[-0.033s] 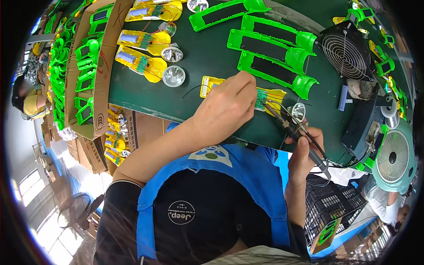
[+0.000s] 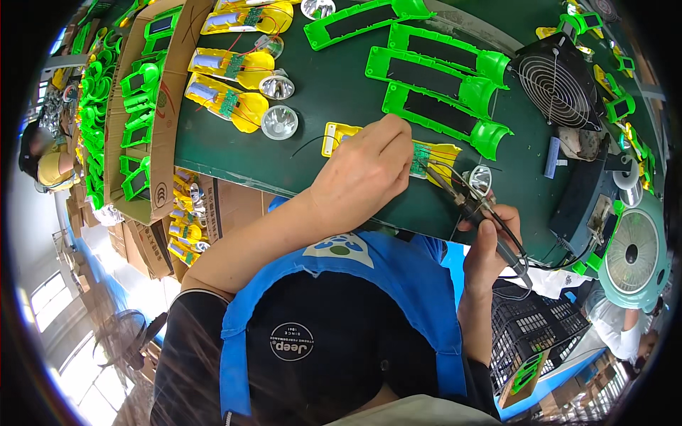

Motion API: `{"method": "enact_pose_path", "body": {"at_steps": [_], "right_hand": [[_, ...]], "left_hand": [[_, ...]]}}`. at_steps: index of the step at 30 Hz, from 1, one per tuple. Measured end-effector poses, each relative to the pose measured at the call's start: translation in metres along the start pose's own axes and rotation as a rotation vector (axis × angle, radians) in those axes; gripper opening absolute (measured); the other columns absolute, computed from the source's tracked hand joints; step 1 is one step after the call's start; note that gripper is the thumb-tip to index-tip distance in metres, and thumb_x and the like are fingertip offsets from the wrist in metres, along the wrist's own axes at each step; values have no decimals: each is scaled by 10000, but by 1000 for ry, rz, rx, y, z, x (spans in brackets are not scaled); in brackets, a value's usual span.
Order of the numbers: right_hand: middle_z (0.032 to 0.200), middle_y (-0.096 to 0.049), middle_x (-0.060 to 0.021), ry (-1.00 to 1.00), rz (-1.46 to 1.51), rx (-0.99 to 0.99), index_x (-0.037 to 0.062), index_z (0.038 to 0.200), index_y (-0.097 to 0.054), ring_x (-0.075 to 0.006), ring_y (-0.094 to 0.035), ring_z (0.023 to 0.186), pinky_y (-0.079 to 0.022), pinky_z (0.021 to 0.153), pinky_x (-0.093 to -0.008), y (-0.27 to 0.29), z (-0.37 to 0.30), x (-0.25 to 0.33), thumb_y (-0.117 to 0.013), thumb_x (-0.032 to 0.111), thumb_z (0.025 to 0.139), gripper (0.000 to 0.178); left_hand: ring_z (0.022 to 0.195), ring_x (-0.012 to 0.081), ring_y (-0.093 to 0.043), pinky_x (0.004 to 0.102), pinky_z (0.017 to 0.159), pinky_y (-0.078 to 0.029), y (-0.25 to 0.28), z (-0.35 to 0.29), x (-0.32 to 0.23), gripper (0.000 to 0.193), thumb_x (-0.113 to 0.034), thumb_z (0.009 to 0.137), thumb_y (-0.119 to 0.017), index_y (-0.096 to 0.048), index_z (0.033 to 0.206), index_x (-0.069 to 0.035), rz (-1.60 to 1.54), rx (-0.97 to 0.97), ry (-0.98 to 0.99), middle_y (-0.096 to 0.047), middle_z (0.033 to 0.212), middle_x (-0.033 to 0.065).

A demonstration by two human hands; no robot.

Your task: Soldering and assembling plastic light fixture components on a factory assembly line.

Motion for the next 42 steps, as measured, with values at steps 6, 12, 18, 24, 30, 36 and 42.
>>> {"method": "enact_pose_path", "body": {"at_steps": [6, 12, 18, 24, 30, 36, 42], "right_hand": [[670, -619, -92, 21, 19, 24, 6, 933, -489, -140, -623, 585, -174, 1143, -498, -1, 0, 0, -593, 178, 874, 210], [703, -606, -106, -19, -86, 49, -4, 946, -484, -136, -560, 617, -438, 906, -332, -2, -3, -1, -588, 286, 894, 312], [674, -597, -100, 9, -95, 51, -2, 940, -480, -139, -562, 602, -431, 930, -349, -2, -3, -3, -598, 278, 886, 308], [653, -626, -80, -16, -35, 34, 24, 915, -494, -133, -619, 600, -197, 1129, -494, -1, -2, -3, -619, 225, 871, 242], [612, -617, -58, 121, -162, 90, 46, 892, -492, -122, -607, 616, -232, 1103, -521, -2, -1, 1, -650, 313, 862, 311], [625, -626, -73, 131, -59, 56, 39, 901, -483, -132, -618, 614, -221, 1111, -532, 0, -2, -3, -647, 310, 861, 318], [676, -629, -110, 72, 34, -5, 20, 958, -463, -152, -627, 612, -199, 1133, -514, 4, -2, -8, -614, 270, 866, 307]], "left_hand": [[711, 287, -569, 339, 606, -480, -1, -1, 1, 226, 98, 658, -646, -497, 790, -10, -7, -24, 25, -539, 897, 106], [713, 293, -563, 342, 606, -475, -1, 0, 1, 226, 99, 658, -638, -484, 785, -8, 8, -16, 12, -527, 881, 111], [716, 290, -554, 348, 605, -470, 0, 1, 3, 227, 99, 655, -629, -471, 775, -10, -28, 23, 12, -522, 881, 113], [727, 294, -551, 351, 616, -469, 0, 2, 3, 225, 97, 657, -624, -465, 773, -11, -41, 45, 18, -522, 879, 115], [730, 300, -547, 356, 619, -468, 1, 3, 2, 219, 93, 662, -621, -463, 773, -11, -36, 61, 22, -518, 875, 117], [729, 304, -543, 361, 618, -465, 1, 4, 2, 215, 95, 666, -617, -465, 777, -9, -39, 70, 25, -513, 877, 118], [730, 308, -541, 364, 618, -465, 1, 4, 1, 209, 96, 672, -612, -466, 780, -9, -28, 93, 34, -510, 881, 119]]}}
Point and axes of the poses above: each hand's wrist, its own z-axis towards the middle knuckle, its own y-axis out of the back of the hand, x = y × z, the point moved 4 cm from there along z, towards the middle knuckle
